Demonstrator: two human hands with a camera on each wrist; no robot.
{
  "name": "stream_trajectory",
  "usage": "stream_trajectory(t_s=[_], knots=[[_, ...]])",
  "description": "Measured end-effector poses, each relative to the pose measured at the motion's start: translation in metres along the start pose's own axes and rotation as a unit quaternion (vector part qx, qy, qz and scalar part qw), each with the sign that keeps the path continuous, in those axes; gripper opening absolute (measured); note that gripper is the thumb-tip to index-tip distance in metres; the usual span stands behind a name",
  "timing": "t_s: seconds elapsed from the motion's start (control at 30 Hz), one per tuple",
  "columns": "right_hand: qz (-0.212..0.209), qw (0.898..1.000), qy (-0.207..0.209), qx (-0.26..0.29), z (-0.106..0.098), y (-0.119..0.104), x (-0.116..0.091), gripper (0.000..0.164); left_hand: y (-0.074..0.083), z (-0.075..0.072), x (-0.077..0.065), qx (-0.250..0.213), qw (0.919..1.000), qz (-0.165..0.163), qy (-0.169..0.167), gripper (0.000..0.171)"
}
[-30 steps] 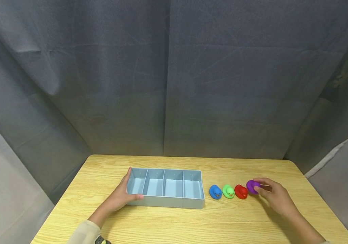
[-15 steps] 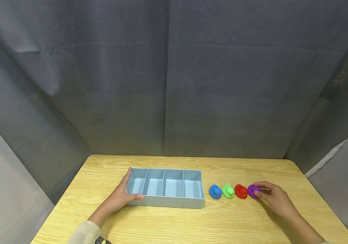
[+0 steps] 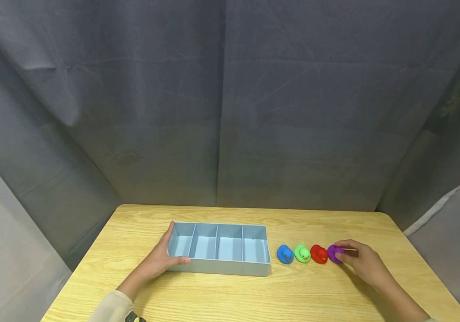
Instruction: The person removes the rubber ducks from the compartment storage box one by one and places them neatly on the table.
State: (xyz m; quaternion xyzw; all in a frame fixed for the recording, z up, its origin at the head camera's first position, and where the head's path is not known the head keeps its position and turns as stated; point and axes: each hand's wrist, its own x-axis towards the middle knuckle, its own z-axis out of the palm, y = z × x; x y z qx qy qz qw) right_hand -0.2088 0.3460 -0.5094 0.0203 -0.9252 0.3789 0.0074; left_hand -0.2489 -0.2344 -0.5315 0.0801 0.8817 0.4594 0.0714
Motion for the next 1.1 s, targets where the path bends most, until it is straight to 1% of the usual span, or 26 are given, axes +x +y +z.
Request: stream_trajectory(t_s=[0.2,0.37,0.47,0.6,0.73,0.83,0.93,1.0,1.1], knots=[[-0.004,1.0,-0.003,-0.017,-0.005,-0.009,-0.001,0.048,0.002,0.0,-0.001,0.009,0.9999,-0.006,-0.003,0.138],[-0.006,0.999,-0.008,-0.042,-0.005,-0.023,-0.004,0.057,0.007,-0.003,-0.003,0.025,0.9996,-0.004,-0.012,0.136],[-0.021,0.998,-0.009,-0.062,-0.002,-0.033,-0.007,0.058,0.011,-0.004,-0.004,0.032,0.9992,0.0,-0.023,0.135],[-0.052,0.995,-0.004,-0.089,0.008,-0.048,-0.009,0.058,0.016,-0.008,-0.006,0.041,0.9985,0.007,-0.036,0.132],[-0.075,0.992,-0.005,-0.097,0.018,-0.063,-0.013,0.062,0.021,-0.011,-0.009,0.056,0.9975,0.015,-0.042,0.129],[-0.082,0.992,-0.001,-0.097,0.025,-0.074,-0.015,0.066,0.025,-0.013,-0.013,0.086,0.9953,0.019,-0.039,0.125],[-0.084,0.991,0.007,-0.107,0.034,-0.083,-0.017,0.073,0.028,-0.014,-0.017,0.133,0.9904,0.023,-0.03,0.12],[-0.081,0.99,0.009,-0.12,0.04,-0.088,-0.017,0.076,0.03,-0.015,-0.02,0.171,0.9846,0.029,-0.021,0.116],[-0.077,0.987,0.011,-0.137,0.048,-0.094,-0.019,0.078,0.033,-0.015,-0.024,0.227,0.9729,0.042,0.001,0.112]])
